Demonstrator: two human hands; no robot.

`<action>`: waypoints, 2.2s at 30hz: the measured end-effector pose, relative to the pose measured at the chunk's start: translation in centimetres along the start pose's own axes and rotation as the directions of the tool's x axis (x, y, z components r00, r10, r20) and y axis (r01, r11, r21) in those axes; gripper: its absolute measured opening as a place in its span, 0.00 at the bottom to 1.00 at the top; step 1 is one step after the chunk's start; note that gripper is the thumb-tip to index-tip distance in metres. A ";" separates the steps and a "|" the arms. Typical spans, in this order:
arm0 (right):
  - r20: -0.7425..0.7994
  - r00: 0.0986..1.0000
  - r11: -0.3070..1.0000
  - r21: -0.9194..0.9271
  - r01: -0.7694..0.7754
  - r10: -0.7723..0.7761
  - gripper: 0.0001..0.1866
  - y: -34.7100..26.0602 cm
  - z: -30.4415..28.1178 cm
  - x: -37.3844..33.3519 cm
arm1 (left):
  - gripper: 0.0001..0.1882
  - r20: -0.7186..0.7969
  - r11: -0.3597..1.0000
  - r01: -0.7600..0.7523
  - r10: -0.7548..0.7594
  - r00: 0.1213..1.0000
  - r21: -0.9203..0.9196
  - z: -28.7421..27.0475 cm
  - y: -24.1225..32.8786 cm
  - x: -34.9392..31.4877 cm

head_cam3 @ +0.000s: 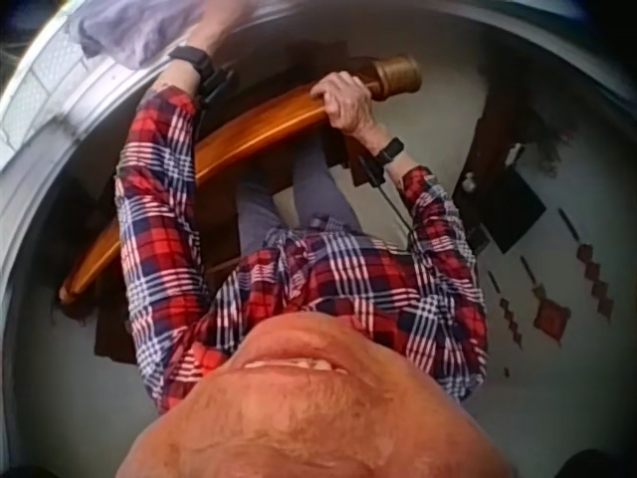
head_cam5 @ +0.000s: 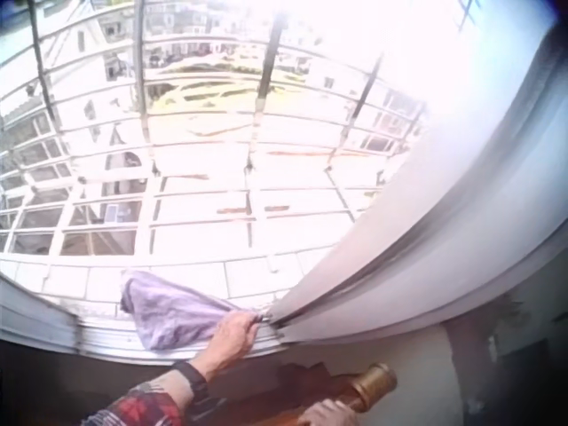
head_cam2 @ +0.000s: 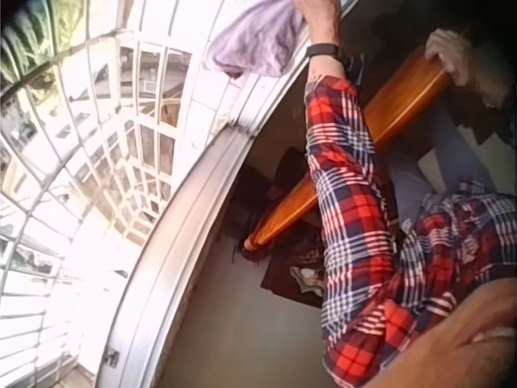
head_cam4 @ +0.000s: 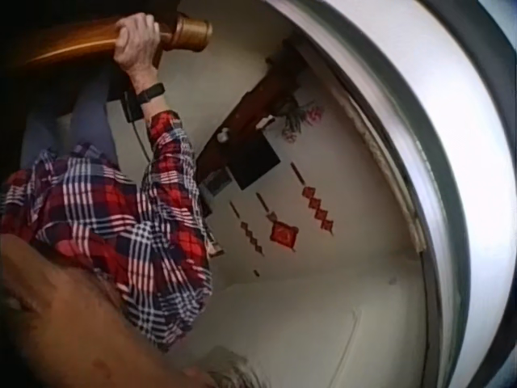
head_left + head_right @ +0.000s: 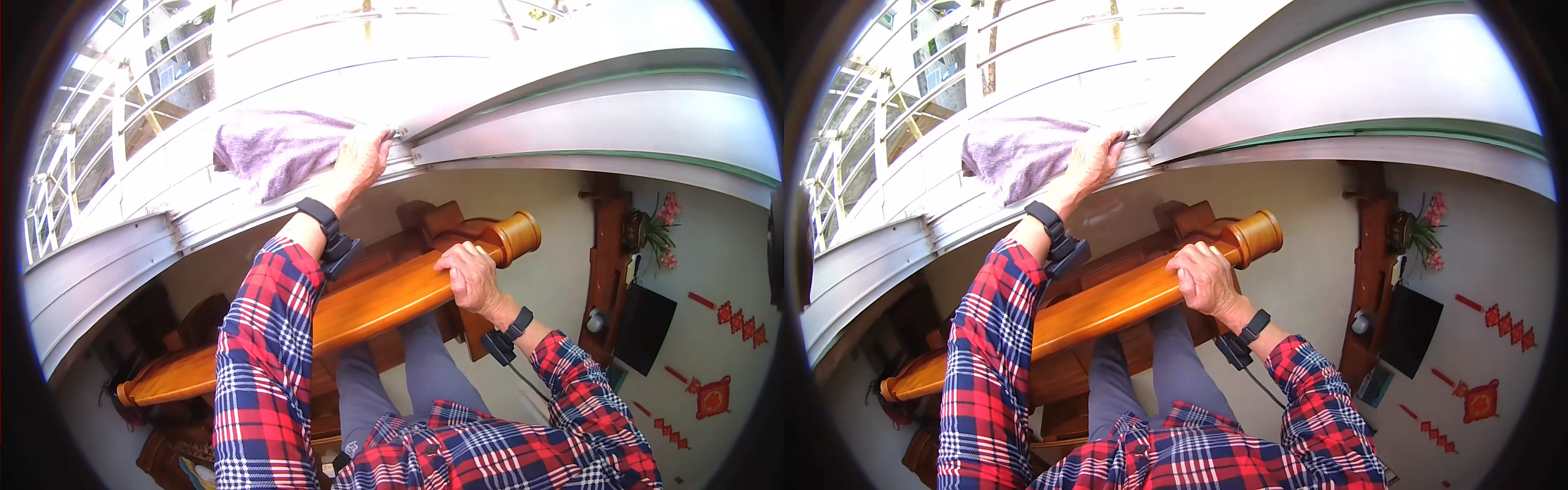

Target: Cleaning a glass window and its frame using a cloth.

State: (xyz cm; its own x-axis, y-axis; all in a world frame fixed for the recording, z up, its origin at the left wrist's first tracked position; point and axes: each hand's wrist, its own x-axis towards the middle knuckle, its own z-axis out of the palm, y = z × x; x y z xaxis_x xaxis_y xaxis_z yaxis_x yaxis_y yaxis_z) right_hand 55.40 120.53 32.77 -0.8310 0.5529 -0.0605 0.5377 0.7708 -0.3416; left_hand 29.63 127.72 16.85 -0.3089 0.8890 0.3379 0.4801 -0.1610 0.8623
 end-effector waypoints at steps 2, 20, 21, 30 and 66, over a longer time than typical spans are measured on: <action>-0.021 1.000 1.000 -0.007 0.015 -0.015 0.10 0.0 0.1 0.2 | 0.10 -0.014 0.999 -0.046 0.046 0.999 0.002 0.4 -0.3 -0.1; 0.309 0.949 0.973 0.191 -0.133 0.069 0.06 3.3 -2.9 2.2 | 0.18 0.107 0.997 0.005 -0.013 0.994 0.078 -4.5 -1.9 -0.6; 0.224 0.975 0.993 0.116 -0.015 -0.011 0.07 3.2 -3.5 3.5 | 0.18 0.118 0.996 0.033 -0.042 0.992 0.081 -4.3 -0.9 0.1; 0.351 0.925 0.349 -0.857 0.379 -0.144 0.20 -3.2 -13.3 16.4 | 0.19 0.095 0.992 -0.020 0.008 0.995 0.127 -3.1 1.6 0.6; -0.120 0.993 0.989 0.147 0.014 0.004 0.02 -0.4 1.4 0.3 | 0.28 0.135 0.978 -0.150 0.130 0.982 0.148 -4.7 -0.9 -2.6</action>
State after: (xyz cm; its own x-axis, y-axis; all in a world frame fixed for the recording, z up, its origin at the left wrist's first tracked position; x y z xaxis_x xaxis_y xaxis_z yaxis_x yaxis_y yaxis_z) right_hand 54.75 119.92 31.54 -0.8059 0.5898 0.0517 0.4991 0.7237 -0.4767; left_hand 26.16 123.57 16.91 -0.1300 0.9101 0.3934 0.6372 -0.2273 0.7364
